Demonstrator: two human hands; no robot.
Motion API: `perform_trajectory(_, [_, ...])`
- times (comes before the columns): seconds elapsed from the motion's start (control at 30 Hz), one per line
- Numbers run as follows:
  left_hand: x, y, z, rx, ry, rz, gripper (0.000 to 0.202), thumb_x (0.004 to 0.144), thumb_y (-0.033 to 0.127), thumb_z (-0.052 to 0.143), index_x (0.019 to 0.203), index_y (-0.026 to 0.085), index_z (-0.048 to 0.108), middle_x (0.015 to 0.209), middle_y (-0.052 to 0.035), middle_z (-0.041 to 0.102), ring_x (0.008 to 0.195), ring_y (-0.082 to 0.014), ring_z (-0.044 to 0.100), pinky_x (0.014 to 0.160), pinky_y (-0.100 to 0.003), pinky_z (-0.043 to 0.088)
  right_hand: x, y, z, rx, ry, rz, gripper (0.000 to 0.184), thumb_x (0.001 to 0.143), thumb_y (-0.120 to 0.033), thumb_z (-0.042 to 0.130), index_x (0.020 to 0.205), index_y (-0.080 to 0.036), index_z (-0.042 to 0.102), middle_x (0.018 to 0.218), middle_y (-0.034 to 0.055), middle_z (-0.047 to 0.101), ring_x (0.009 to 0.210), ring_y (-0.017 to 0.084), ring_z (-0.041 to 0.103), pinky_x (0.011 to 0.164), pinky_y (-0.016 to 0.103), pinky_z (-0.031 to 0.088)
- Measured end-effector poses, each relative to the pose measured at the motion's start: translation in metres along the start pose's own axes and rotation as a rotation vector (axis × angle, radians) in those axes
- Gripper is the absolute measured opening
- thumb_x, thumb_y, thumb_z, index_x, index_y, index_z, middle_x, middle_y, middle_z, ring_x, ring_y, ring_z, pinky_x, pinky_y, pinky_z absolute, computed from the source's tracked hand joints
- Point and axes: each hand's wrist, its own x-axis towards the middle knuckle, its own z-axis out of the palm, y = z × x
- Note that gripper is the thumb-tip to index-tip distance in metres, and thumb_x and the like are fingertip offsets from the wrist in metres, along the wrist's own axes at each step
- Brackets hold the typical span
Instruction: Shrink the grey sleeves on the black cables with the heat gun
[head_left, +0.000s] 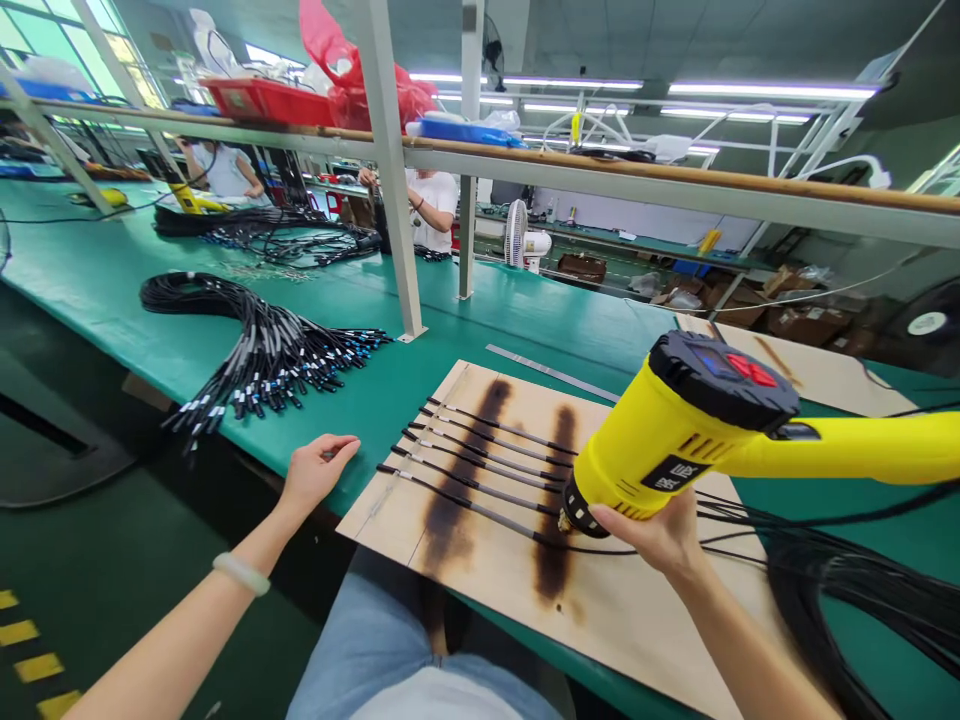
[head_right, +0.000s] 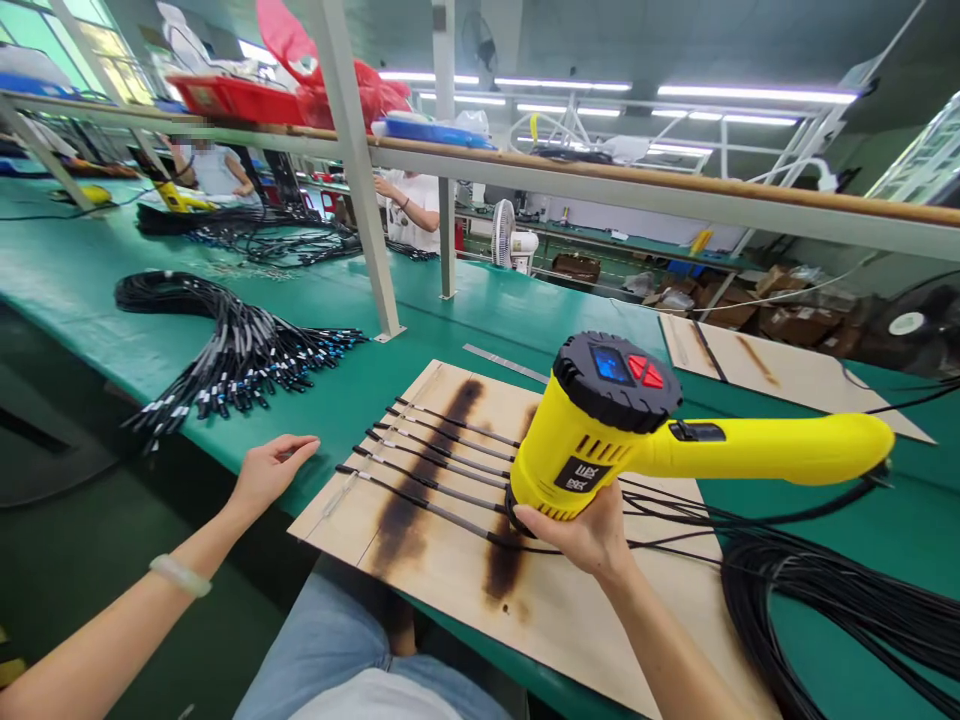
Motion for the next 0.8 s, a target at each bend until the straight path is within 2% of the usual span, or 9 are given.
perform_trajectory(0.03, [-0.001, 0.008, -0.003, 0.02, 0.023, 0.038, 0.038, 0.072, 0.051, 0.054, 0.082, 0.016, 0.068, 0.082, -0.0063, 0.068, 0.071, -0.0204, 0.063, 0.064, -0.03, 0.051, -0.002, -0.002, -0.001, 0.001, -0.043, 0.022, 0.04, 0.056, -0.027, 0.081, 0.092, -0.028, 0.063, 0.09, 0.0023, 0.073, 0.083, 0.028, 0.068, 0.077, 0.046, 0.057])
perform_trajectory(0.1, [-0.004, 0.036, -0.012, 0.112, 0.099, 0.208, 0.037, 0.077, 0.046, 0.054, 0.096, 0.017, 0.066, 0.093, -0.0079, 0.066, 0.084, -0.0226, 0.063, 0.073, -0.034, 0.052, -0.001, -0.006, -0.002, 0.035, -0.172, 0.076, 0.04, 0.057, -0.029, 0.08, 0.092, -0.027, 0.062, 0.087, 0.0026, 0.072, 0.08, 0.028, 0.068, 0.073, 0.044, 0.058])
perform_trajectory(0.23, [-0.01, 0.118, -0.026, 0.289, 0.248, 0.707, 0.051, 0.082, 0.031, 0.057, 0.131, 0.018, 0.046, 0.124, -0.0129, 0.056, 0.114, -0.0265, 0.053, 0.098, -0.042, 0.043, 0.02, -0.017, 0.003, 0.106, -0.415, 0.266, 0.052, 0.059, -0.031, 0.08, 0.104, -0.021, 0.055, 0.094, 0.0065, 0.07, 0.085, 0.026, 0.067, 0.075, 0.042, 0.056])
perform_trajectory(0.33, [-0.014, 0.174, -0.023, 0.411, 0.202, 1.055, 0.057, 0.085, 0.019, 0.055, 0.138, 0.023, 0.035, 0.137, -0.0111, 0.047, 0.131, -0.0259, 0.038, 0.11, -0.048, 0.027, 0.037, -0.025, 0.019, 0.148, -0.605, 0.361, 0.063, 0.06, -0.031, 0.081, 0.114, -0.019, 0.049, 0.101, 0.0066, 0.067, 0.09, 0.023, 0.064, 0.078, 0.04, 0.054])
perform_trajectory(0.43, [-0.016, 0.204, -0.01, 0.531, 0.074, 1.314, 0.053, 0.09, 0.014, 0.046, 0.137, 0.035, 0.034, 0.142, -0.0011, 0.043, 0.137, -0.0208, 0.027, 0.114, -0.053, 0.01, 0.047, -0.032, 0.042, 0.205, -0.769, 0.412, 0.08, 0.058, -0.029, 0.082, 0.126, -0.022, 0.042, 0.108, 0.0047, 0.064, 0.096, 0.022, 0.061, 0.081, 0.037, 0.053])
perform_trajectory(0.53, [-0.011, 0.208, 0.006, 0.562, -0.014, 1.422, 0.043, 0.093, 0.014, 0.039, 0.132, 0.033, 0.042, 0.137, 0.0018, 0.048, 0.135, -0.018, 0.031, 0.115, -0.048, 0.011, 0.051, -0.032, 0.057, 0.256, -0.913, 0.48, 0.084, 0.057, -0.033, 0.082, 0.13, -0.023, 0.042, 0.112, 0.0049, 0.063, 0.102, 0.024, 0.059, 0.086, 0.04, 0.05])
perform_trajectory(0.63, [-0.001, 0.195, 0.019, 0.505, -0.068, 1.361, 0.033, 0.092, 0.013, 0.038, 0.119, 0.024, 0.053, 0.124, -0.0007, 0.058, 0.127, -0.0186, 0.04, 0.113, -0.044, 0.018, 0.059, -0.018, 0.05, 0.338, -1.0, 0.552, 0.071, 0.065, -0.047, 0.075, 0.127, -0.023, 0.049, 0.123, 0.0074, 0.059, 0.113, 0.026, 0.055, 0.097, 0.043, 0.043])
perform_trajectory(0.73, [0.013, 0.172, 0.027, 0.344, -0.085, 1.168, 0.031, 0.084, 0.022, 0.05, 0.115, 0.021, 0.053, 0.118, -0.0053, 0.061, 0.122, -0.0222, 0.045, 0.111, -0.046, 0.02, 0.064, 0.012, 0.019, 0.383, -0.893, 0.63, 0.065, 0.078, -0.065, 0.053, 0.13, -0.025, 0.049, 0.136, 0.01, 0.051, 0.126, 0.026, 0.046, 0.103, 0.044, 0.036])
perform_trajectory(0.8, [0.022, 0.155, 0.03, 0.24, -0.077, 1.012, 0.044, 0.074, 0.029, 0.061, 0.116, 0.018, 0.052, 0.117, -0.0092, 0.061, 0.118, -0.0257, 0.048, 0.109, -0.047, 0.022, 0.06, 0.036, -0.008, 0.41, -0.718, 0.676, 0.068, 0.075, -0.071, 0.05, 0.128, -0.028, 0.051, 0.137, 0.0113, 0.05, 0.125, 0.028, 0.047, 0.1, 0.046, 0.039])
